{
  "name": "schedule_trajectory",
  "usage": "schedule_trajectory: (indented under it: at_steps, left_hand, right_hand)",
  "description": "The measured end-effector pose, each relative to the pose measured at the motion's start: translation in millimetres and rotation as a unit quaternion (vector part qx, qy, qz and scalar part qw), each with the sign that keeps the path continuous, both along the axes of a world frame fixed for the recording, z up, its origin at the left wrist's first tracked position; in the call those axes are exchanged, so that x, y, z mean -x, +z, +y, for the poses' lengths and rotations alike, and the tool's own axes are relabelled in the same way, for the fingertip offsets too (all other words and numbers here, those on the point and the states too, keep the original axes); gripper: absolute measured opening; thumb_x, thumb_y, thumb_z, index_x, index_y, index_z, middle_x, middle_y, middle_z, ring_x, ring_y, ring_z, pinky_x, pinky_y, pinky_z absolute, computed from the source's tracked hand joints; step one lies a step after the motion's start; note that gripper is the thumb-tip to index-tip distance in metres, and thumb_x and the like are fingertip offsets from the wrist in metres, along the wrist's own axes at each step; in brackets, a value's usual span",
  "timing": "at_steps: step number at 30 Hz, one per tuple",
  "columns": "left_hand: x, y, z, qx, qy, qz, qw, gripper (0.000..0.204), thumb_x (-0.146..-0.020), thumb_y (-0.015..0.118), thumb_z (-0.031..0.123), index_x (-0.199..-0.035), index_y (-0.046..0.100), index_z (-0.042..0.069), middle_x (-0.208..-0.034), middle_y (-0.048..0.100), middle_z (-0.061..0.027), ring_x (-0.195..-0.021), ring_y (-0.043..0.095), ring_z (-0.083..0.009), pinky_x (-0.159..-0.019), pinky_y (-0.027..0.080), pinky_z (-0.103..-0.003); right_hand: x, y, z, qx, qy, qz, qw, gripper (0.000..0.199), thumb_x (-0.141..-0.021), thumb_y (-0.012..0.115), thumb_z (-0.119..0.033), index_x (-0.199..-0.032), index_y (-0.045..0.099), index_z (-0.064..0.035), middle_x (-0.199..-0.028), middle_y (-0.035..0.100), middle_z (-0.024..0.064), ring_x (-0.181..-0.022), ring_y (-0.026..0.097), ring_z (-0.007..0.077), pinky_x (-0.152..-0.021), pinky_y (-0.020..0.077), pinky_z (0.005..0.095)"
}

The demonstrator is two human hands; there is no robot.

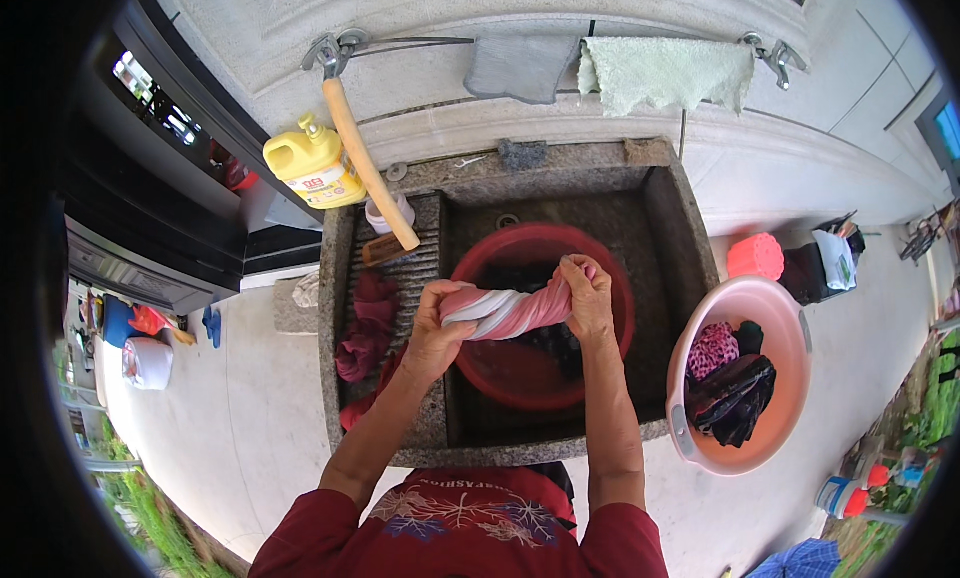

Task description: The person washes clothes by hand in a red basin filled with soapy water. They scrub and rinse a pink and white striped cloth, a dark garment, and a maroon cloth, placing each item into a pink basin after washing.

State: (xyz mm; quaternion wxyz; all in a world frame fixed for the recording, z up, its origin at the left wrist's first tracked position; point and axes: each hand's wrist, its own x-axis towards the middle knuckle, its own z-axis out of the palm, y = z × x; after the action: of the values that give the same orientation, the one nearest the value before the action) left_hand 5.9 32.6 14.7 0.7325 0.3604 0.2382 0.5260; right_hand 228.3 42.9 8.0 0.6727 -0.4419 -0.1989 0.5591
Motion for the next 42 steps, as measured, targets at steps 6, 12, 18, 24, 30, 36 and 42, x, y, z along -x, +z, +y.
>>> schedule_trajectory:
  at_steps: [6, 12, 18, 24, 30, 36, 42]
  left_hand:
    - [-2.7, 37.2, -2.2, -0.344, -0.002, 0.302, 0.889, 0.048, -0.069, 0.063, -0.013, -0.108, 0.045, 0.008, -0.117, 0.045, -0.0146, -0.107, 0.048, -0.0245, -0.093, 0.039, -0.033]
    - [-12.6, 29.7, -10.0, -0.5, 0.001, 0.407, 0.764, 0.049, -0.059, 0.066, -0.011, -0.102, 0.05, 0.007, -0.118, 0.046, -0.0129, -0.107, 0.044, -0.0351, -0.089, 0.04, -0.041]
    - [-8.3, -17.7, -5.0, -0.459, 0.045, 0.437, 0.772, 0.059, -0.066, 0.068, -0.005, -0.118, 0.042, 0.003, -0.123, 0.043, -0.016, -0.11, 0.045, -0.0362, -0.094, 0.039, -0.041]
    - [-6.3, -48.7, -4.0, -0.243, 0.087, 0.521, 0.813, 0.075, -0.084, 0.066, 0.029, -0.137, 0.021, 0.0, -0.124, 0.044, -0.0224, -0.106, 0.056, -0.0308, -0.085, 0.049, -0.037]
    - [-10.2, -18.3, -13.4, 0.207, -0.202, 0.142, 0.947, 0.066, -0.091, 0.05, 0.029, -0.139, 0.008, 0.015, -0.112, 0.055, -0.0234, -0.066, 0.068, -0.0278, -0.045, 0.055, -0.032]
    - [-2.6, 6.8, -11.0, 0.376, -0.178, -0.252, 0.874, 0.039, -0.09, 0.052, 0.035, -0.121, 0.047, 0.011, -0.105, 0.06, -0.0177, -0.107, 0.057, -0.0351, -0.083, 0.051, -0.053]
    - [-5.1, -16.5, 7.7, 0.309, 0.016, -0.236, 0.921, 0.023, -0.087, 0.058, 0.028, -0.091, 0.062, 0.005, -0.097, 0.062, -0.0134, -0.095, 0.06, -0.0284, -0.093, 0.047, -0.045]
  right_hand:
    - [-0.6, -8.9, 17.8, 0.037, 0.066, -0.001, 0.997, 0.01, -0.084, 0.063, -0.011, -0.084, 0.06, -0.0021, -0.069, 0.059, 0.0043, -0.06, 0.056, 0.0135, -0.055, 0.0483, 0.0285]
    - [4.0, -26.6, 26.9, 0.054, 0.036, -0.084, 0.994, 0.007, -0.084, 0.062, -0.009, -0.08, 0.059, -0.0041, -0.065, 0.057, 0.0036, -0.056, 0.055, 0.013, -0.053, 0.0476, 0.0269]
    - [26.6, -32.5, 27.9, 0.05, -0.164, -0.438, 0.883, 0.014, -0.086, 0.06, -0.012, -0.082, 0.057, 0.0005, -0.061, 0.056, 0.0045, -0.055, 0.054, 0.0114, -0.052, 0.0442, 0.0275]
    - [42.6, 18.8, 28.8, -0.089, -0.186, -0.469, 0.859, 0.006, -0.084, 0.06, -0.004, -0.087, 0.056, -0.0018, -0.066, 0.053, 0.0061, -0.055, 0.047, 0.0114, -0.053, 0.0413, 0.0255]
    - [70.1, 81.4, 4.5, -0.322, -0.101, -0.556, 0.759, 0.016, -0.075, 0.06, 0.006, -0.088, 0.054, -0.0027, -0.085, 0.057, 0.0103, -0.069, 0.054, 0.0176, -0.059, 0.0443, 0.0264]
    - [73.3, 98.1, -29.0, -0.352, 0.01, -0.485, 0.801, 0.021, -0.072, 0.062, 0.007, -0.089, 0.055, -0.0029, -0.084, 0.058, 0.012, -0.072, 0.058, 0.0211, -0.062, 0.0487, 0.0307]
    - [79.4, 84.3, -50.4, -0.299, 0.017, -0.248, 0.921, 0.004, -0.085, 0.057, 0.001, -0.087, 0.053, 0.0, -0.083, 0.056, 0.0114, -0.078, 0.057, 0.0178, -0.077, 0.0511, 0.0356]
